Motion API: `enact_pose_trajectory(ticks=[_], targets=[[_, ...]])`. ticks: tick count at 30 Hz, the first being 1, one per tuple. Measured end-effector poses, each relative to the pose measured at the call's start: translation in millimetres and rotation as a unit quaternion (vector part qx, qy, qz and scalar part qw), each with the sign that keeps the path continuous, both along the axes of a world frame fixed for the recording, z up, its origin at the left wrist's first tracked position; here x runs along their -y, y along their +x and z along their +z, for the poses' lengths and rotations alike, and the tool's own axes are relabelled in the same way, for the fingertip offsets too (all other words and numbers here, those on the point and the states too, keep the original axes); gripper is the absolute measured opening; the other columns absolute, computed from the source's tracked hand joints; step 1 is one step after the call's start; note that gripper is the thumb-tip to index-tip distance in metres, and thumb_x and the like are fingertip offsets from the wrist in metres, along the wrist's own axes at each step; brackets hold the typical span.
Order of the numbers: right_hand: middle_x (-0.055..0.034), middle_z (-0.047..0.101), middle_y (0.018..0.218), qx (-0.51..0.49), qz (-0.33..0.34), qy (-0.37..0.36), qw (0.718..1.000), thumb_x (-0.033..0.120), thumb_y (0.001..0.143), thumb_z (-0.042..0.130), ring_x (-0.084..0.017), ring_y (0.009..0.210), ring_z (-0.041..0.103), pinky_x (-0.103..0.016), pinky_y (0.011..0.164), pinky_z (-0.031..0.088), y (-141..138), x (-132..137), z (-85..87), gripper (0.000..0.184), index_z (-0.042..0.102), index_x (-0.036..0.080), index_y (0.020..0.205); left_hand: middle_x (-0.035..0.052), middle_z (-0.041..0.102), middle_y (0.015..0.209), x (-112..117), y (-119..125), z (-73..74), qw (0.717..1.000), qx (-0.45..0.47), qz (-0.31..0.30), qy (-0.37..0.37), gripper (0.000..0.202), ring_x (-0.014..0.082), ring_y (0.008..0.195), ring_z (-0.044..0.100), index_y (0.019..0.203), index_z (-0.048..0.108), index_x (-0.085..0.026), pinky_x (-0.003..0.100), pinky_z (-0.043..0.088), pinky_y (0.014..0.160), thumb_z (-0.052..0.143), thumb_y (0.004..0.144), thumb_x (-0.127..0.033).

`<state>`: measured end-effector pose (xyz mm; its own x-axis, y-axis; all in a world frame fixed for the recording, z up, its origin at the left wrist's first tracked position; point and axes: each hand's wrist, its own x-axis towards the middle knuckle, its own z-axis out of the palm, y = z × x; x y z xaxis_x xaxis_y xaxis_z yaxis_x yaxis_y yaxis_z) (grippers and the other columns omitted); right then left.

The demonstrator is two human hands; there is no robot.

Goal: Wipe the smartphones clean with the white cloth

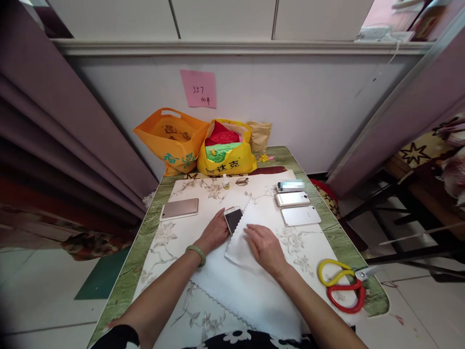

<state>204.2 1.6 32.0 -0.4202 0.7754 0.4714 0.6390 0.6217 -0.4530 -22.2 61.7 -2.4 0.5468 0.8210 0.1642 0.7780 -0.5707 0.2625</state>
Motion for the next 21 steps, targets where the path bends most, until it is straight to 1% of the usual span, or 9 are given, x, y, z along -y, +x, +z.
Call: enact_pose_trajectory(ticks=[2,4,7,10,13,15,18,20,21], targets=[[-0.0099,0.064,0.129,0.053,0.058,0.027,0.997,0.021,0.097,0.046,-0.022,0.119,0.059,-0.042,0.103,0.050,-5.3,6.6,-8.3,0.038,0.056,0.022,0.135,0.0010,0.047,0.149,0.6,0.4,1.4,1.000,0.003,-0.001,-0.001,0.056,0.0188,0.142,0.034,0.148,0.036,-0.031,0.041,0.020,0.121,0.045,0.093,-0.023],[-0.0106,0.058,0.137,0.093,0.093,0.030,0.991,0.021,0.097,0.047,-0.022,0.128,0.053,-0.042,0.108,0.047,-9.1,13.5,-16.4,0.047,0.045,0.020,0.144,0.0013,0.046,0.150,0.8,0.7,2.8,1.000,0.009,-0.002,-0.001,0.055,0.0185,0.142,0.035,0.148,0.036,-0.030,0.041,0.019,0.122,0.044,0.093,-0.025],[-0.0105,0.044,0.150,0.146,0.116,0.015,0.982,0.025,0.098,0.048,-0.022,0.139,0.039,-0.045,0.114,0.038,-8.5,16.6,-25.0,0.058,0.028,0.019,0.153,0.0025,0.045,0.151,0.7,0.6,4.0,1.000,0.013,-0.003,-0.002,0.054,0.0180,0.142,0.035,0.148,0.036,-0.029,0.040,0.019,0.122,0.043,0.094,-0.025],[-0.0095,0.031,0.157,0.190,0.136,-0.002,0.972,0.034,0.098,0.050,-0.023,0.145,0.027,-0.051,0.119,0.026,-6.9,7.8,-28.2,0.068,0.016,0.020,0.155,0.0043,0.045,0.151,0.3,-1.7,3.6,1.000,0.008,-0.015,-0.003,0.057,0.0185,0.143,0.033,0.148,0.036,-0.026,0.041,0.017,0.122,0.046,0.091,-0.023],[-0.0095,0.023,0.159,0.209,0.133,-0.013,0.969,0.040,0.098,0.049,-0.024,0.147,0.020,-0.055,0.120,0.017,-15.6,-10.0,-27.3,0.072,0.010,0.020,0.156,0.0064,0.042,0.152,-0.7,-5.1,-0.3,1.000,0.013,-0.026,-0.004,0.064,0.0201,0.144,0.032,0.147,0.039,-0.023,0.042,0.016,0.123,0.055,0.086,-0.030],[-0.0099,0.020,0.160,0.208,0.122,-0.017,0.970,0.042,0.099,0.045,-0.025,0.148,0.018,-0.056,0.120,0.014,-28.1,-23.8,-24.8,0.072,0.009,0.019,0.156,0.0084,0.045,0.150,-2.1,-6.0,-5.1,1.000,0.014,-0.017,-0.009,0.064,0.0211,0.142,0.036,0.142,0.046,-0.020,0.042,0.017,0.123,0.060,0.082,-0.035],[-0.0106,0.016,0.161,0.197,0.087,-0.027,0.976,0.046,0.099,0.043,-0.026,0.149,0.014,-0.055,0.120,0.013,-49.0,-40.6,-20.7,0.073,0.008,0.018,0.156,0.0104,0.061,0.135,-4.5,-4.3,-14.0,1.000,0.000,0.012,-0.014,0.043,0.0209,0.132,0.049,0.125,0.062,-0.016,0.043,0.026,0.119,0.049,0.086,-0.028],[-0.0104,0.014,0.161,0.192,0.063,-0.032,0.979,0.047,0.099,0.043,-0.026,0.149,0.012,-0.054,0.120,0.013,-58.3,-45.7,-19.8,0.074,0.008,0.017,0.156,0.0109,0.066,0.127,-5.5,-2.8,-18.8,1.000,-0.005,0.019,-0.013,0.041,0.0189,0.126,0.055,0.113,0.068,-0.014,0.040,0.031,0.115,0.038,0.088,-0.023],[-0.0102,0.013,0.162,0.191,0.055,-0.033,0.980,0.047,0.099,0.043,-0.026,0.149,0.011,-0.053,0.120,0.013,-60.7,-46.3,-20.2,0.074,0.007,0.016,0.156,0.0104,0.067,0.126,-5.6,-2.5,-20.5,1.000,-0.005,0.017,-0.011,0.039,0.0183,0.125,0.056,0.106,0.070,-0.016,0.041,0.040,0.110,0.037,0.087,-0.022]])
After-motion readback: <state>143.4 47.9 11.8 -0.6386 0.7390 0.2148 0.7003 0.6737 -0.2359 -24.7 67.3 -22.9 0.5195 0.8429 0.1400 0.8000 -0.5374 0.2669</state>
